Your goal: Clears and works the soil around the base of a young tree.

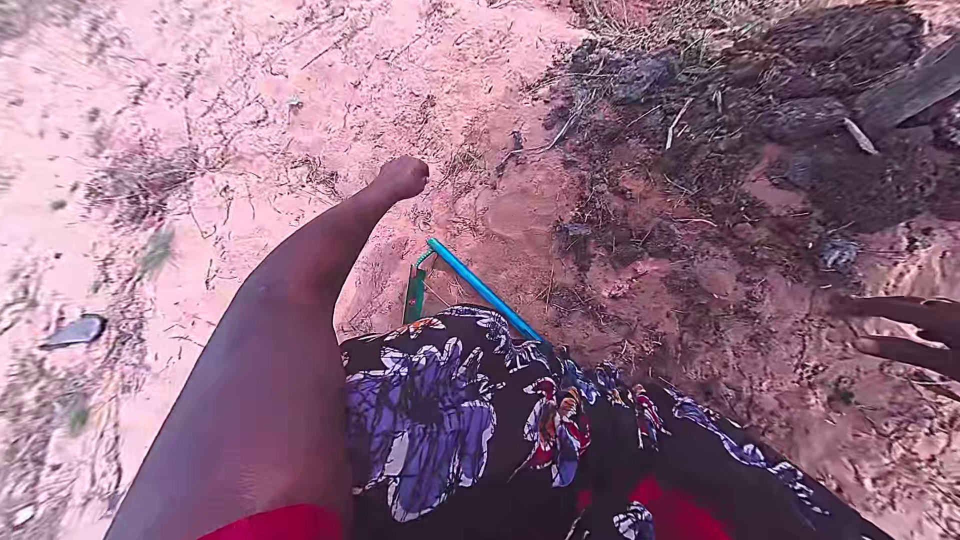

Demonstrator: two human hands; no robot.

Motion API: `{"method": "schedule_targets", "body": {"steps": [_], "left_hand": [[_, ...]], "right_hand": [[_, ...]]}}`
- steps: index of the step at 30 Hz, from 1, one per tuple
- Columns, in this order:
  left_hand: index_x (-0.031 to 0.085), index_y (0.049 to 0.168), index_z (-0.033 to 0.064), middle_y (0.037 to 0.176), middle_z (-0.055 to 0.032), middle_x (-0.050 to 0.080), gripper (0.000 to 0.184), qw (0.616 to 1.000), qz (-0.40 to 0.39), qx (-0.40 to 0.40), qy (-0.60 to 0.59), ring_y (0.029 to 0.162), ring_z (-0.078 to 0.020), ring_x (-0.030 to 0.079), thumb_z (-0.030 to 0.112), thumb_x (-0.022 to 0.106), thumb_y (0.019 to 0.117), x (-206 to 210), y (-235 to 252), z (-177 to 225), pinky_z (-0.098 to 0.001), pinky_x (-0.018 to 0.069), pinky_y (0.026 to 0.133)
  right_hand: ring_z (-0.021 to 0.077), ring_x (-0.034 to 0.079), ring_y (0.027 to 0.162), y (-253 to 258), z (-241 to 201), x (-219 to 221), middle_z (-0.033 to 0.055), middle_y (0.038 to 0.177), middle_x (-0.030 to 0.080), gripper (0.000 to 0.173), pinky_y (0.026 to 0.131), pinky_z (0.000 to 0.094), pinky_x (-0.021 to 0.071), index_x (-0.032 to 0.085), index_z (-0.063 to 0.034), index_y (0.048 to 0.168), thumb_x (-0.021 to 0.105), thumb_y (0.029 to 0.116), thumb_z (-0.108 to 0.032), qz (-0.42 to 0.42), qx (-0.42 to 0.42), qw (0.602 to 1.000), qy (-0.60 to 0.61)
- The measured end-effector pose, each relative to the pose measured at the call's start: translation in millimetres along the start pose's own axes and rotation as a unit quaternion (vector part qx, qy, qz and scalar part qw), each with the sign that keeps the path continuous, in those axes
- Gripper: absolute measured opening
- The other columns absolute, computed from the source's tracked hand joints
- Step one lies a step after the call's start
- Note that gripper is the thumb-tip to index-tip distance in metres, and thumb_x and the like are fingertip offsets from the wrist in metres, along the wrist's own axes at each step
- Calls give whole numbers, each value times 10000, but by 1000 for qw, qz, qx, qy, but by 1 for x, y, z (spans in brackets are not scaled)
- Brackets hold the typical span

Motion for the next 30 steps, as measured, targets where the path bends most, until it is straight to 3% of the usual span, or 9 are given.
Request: {"method": "schedule_targets", "body": {"steps": [2, 4, 7, 9, 13, 17, 19, 23, 30], "left_hand": [[654, 1262, -24, 1244, -300, 652, 314, 990, 80, 82, -78, 1225, -487, 601, 150, 472, 1076, -3, 15, 31, -671, 440, 1033], [631, 1326, -18, 1266, -299, 642, 326, 973, 114, 174, -105, 1225, -480, 601, 75, 472, 1058, 8, 28, 70, -612, 440, 1067], [611, 1367, 0, 1376, -245, 609, 374, 959, 80, 271, 0, 1314, -427, 561, -9, 467, 1022, 37, 58, 121, -561, 418, 1114], [598, 1342, -47, 1392, -256, 586, 348, 968, 59, 236, 57, 1374, -420, 499, -26, 479, 1015, 52, 79, 135, -551, 351, 1172], [490, 1429, -70, 1314, -322, 601, 400, 989, 37, 114, 83, 1279, -492, 553, 7, 476, 1037, 57, 99, 129, -642, 339, 1139], [374, 1486, -68, 1283, -337, 603, 450, 999, 11, 39, 6, 1240, -502, 574, 43, 439, 1054, 57, 102, 121, -618, 406, 1082], [362, 1493, -60, 1270, -337, 613, 494, 998, -9, -13, -63, 1220, -500, 598, 97, 489, 1042, 54, 101, 113, -623, 470, 1015], [446, 1400, -95, 1326, -319, 588, 550, 989, -44, -70, -126, 1227, -489, 595, 167, 644, 959, 49, 104, 100, -663, 490, 954], [594, 1226, -123, 1334, -321, 580, 342, 978, -82, -86, -169, 1277, -458, 570, 121, 588, 986, 51, 104, 90, -655, 479, 985]], "right_hand": [[547, 570, 1249, 62, -13, 22, 270, 1347, 640, 374, 1034, 707, 427, 667, -47, 1339, 718, 975, -119, 1, -86, 990, -116], [529, 515, 1332, 114, -33, 30, 257, 1440, 575, 385, 1072, 685, 412, 627, -42, 1381, 668, 1014, -150, 15, -94, 982, -162], [511, 483, 1386, 173, -49, 28, 262, 1475, 545, 383, 1077, 679, 425, 608, -8, 1388, 602, 1054, -195, 143, -118, 967, -177], [579, 480, 1344, 195, -49, 31, 325, 1425, 549, 394, 1038, 737, 399, 604, 19, 1371, 569, 1062, -223, 241, -141, 948, -153], [629, 527, 1238, 205, -48, 40, 353, 1297, 607, 516, 953, 779, 386, 641, -19, 1291, 423, 1047, -417, 381, -125, 905, -141], [631, 558, 1180, 202, -46, 39, 348, 1258, 624, 571, 924, 775, 396, 655, -23, 1260, 378, 1045, -474, 394, -131, 898, -145], [627, 560, 1182, 202, -47, 39, 343, 1260, 627, 580, 925, 768, 398, 654, -28, 1265, 365, 1048, -482, 393, -130, 898, -149], [626, 562, 1175, 202, -46, 40, 345, 1263, 626, 584, 912, 766, 401, 652, -31, 1262, 354, 1055, -489, 390, -133, 899, -145], [630, 518, 1239, 205, -43, 40, 342, 1313, 603, 639, 958, 773, 368, 650, -10, 1284, 334, 1048, -513, 364, -109, 916, -127]]}}
Point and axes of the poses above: each hand's wrist, its own y-axis towards the middle knuckle, its own x-axis out of the palm, z = x × y, the point moved 8 cm from there along y, towards the middle knuckle
